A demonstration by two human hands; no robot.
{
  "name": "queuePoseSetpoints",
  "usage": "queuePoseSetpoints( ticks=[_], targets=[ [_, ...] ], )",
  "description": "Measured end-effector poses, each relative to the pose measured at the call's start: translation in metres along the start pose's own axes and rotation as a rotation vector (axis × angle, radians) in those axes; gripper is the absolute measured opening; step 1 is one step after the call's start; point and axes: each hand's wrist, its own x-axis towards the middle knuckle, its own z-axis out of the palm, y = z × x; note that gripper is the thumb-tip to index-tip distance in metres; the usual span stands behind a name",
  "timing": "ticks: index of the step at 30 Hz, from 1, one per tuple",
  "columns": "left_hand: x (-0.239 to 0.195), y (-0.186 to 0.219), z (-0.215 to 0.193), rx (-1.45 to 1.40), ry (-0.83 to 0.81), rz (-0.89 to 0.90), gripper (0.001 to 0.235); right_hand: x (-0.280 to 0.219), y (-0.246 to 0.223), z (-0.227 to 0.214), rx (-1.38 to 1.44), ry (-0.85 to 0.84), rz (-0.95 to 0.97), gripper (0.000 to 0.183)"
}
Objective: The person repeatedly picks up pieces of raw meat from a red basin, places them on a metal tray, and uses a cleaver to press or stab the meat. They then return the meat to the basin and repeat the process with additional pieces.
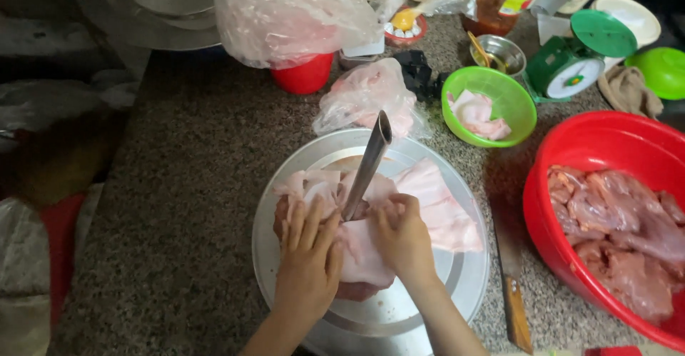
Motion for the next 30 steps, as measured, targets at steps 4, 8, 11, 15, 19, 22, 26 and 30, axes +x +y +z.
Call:
queuePoseSetpoints(
  ticks=[4, 8, 11, 15, 19, 22, 26, 30],
  targets=[
    [-0.005, -0.003, 0.004, 0.033, -0.070, -0.026, 0.053, -0.015, 0.021, 0.001, -0.158, 0.018, 0.014, 0.050],
    [-0.005, -0.004, 0.001, 0.020, -0.063, -0.006, 0.056, -0.028, 0.025, -0.004, -0.262, 0.015, 0.194, 0.063],
    [-0.010, -0.005, -0.005, 0.029, -0.146, -0.015, 0.062, -0.029, 0.044, -0.006, -0.451, 0.031, 0.239, 0.076],
    [-0.016, -0.010, -0.003, 0.165, -0.099, 0.065, 0.068, -0.034, 0.048, 0.015, -0.400, 0.390, -0.693, 0.063],
    [-0.015, -0.038, 0.017, 0.174, -0.002, 0.237, 0.058, -0.038, 0.062, 0.055, -0.355, 0.253, -0.876, 0.048],
    [-0.026, -0.081, 0.051, 0.158, 0.153, 0.334, 0.058, -0.046, 0.054, 0.049, -0.333, 0.113, -0.785, 0.053],
    [0.036, -0.144, 0.107, 0.175, 0.306, 0.436, 0.049, -0.025, 0.071, -0.019, -0.199, -0.027, -0.755, 0.054],
    [0.123, -0.082, 0.103, -1.678, -0.736, -0.346, 0.034, 0.034, 0.168, -0.127, -0.258, 0.384, -0.741, 0.041]
  ],
)
